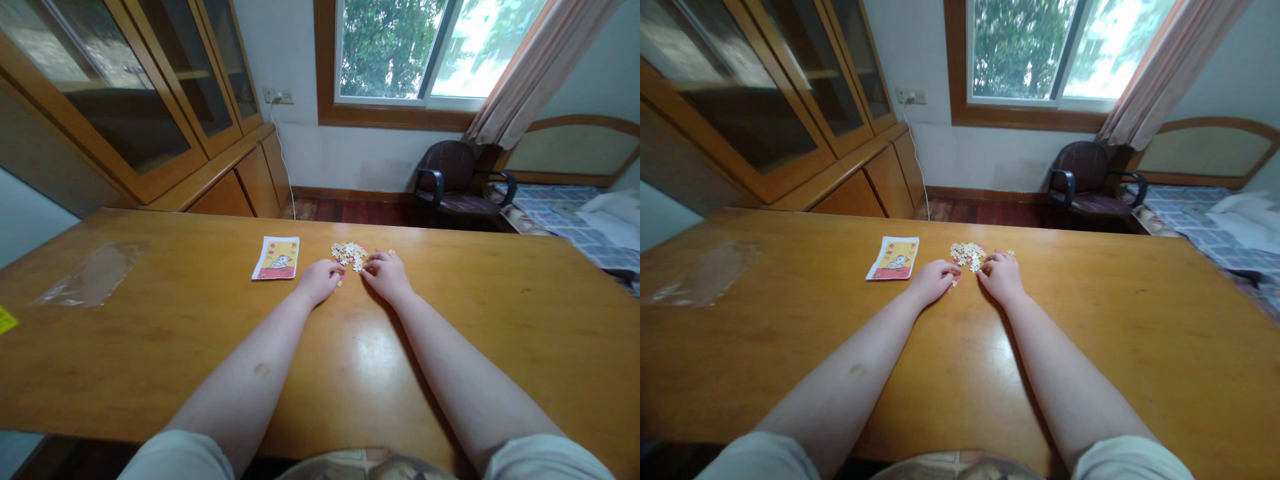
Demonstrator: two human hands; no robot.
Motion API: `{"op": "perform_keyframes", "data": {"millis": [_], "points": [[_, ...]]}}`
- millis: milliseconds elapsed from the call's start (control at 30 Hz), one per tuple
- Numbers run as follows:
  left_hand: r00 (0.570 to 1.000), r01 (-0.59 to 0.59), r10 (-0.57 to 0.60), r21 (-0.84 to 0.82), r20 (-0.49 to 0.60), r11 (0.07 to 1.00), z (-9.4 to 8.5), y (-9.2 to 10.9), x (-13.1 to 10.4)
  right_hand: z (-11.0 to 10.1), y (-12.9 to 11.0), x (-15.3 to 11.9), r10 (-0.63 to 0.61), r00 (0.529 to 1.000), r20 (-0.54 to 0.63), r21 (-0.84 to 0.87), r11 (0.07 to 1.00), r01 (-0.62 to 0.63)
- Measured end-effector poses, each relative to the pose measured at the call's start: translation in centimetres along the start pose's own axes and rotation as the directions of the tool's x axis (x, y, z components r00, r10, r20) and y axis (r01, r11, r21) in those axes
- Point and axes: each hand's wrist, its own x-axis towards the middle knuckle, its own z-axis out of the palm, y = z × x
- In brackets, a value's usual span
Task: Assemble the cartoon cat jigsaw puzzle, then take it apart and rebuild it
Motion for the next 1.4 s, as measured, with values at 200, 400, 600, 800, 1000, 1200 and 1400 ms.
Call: {"op": "perform_keyframes", "data": {"millis": [200,400,600,800,1000,1200,1400], "points": [[1.000,0.004,-0.004,-0.001,0.005,1.000,-0.1,0.0,0.0,-0.2,0.4,0.2,0.103,0.994,-0.036,-0.059,0.993,-0.105],[1.000,0.008,-0.008,0.006,0.020,1.000,-0.2,0.1,0.0,-0.5,0.9,0.4,0.271,0.958,-0.097,-0.111,0.953,-0.281],[1.000,0.018,-0.018,0.002,0.022,1.000,-0.2,0.2,0.0,-0.7,0.6,0.1,0.230,0.965,-0.125,-0.065,0.969,-0.239],[1.000,0.014,-0.014,0.006,0.023,1.000,-0.2,0.2,-0.1,-0.6,0.1,0.0,0.100,0.990,-0.098,-0.002,0.995,-0.100],[1.000,-0.006,0.006,0.014,0.016,1.000,0.0,0.1,0.0,-0.6,-1.4,-0.2,-0.158,0.980,0.123,0.056,0.987,0.152],[1.000,0.000,-0.001,0.018,0.014,1.000,-0.1,0.1,0.0,-0.5,-1.4,-0.2,-0.126,0.977,0.169,0.025,0.992,0.123],[1.000,0.008,-0.009,0.017,0.020,1.000,-0.1,0.2,0.0,-0.3,-1.0,0.0,-0.116,0.983,0.145,0.033,0.993,0.113]]}}
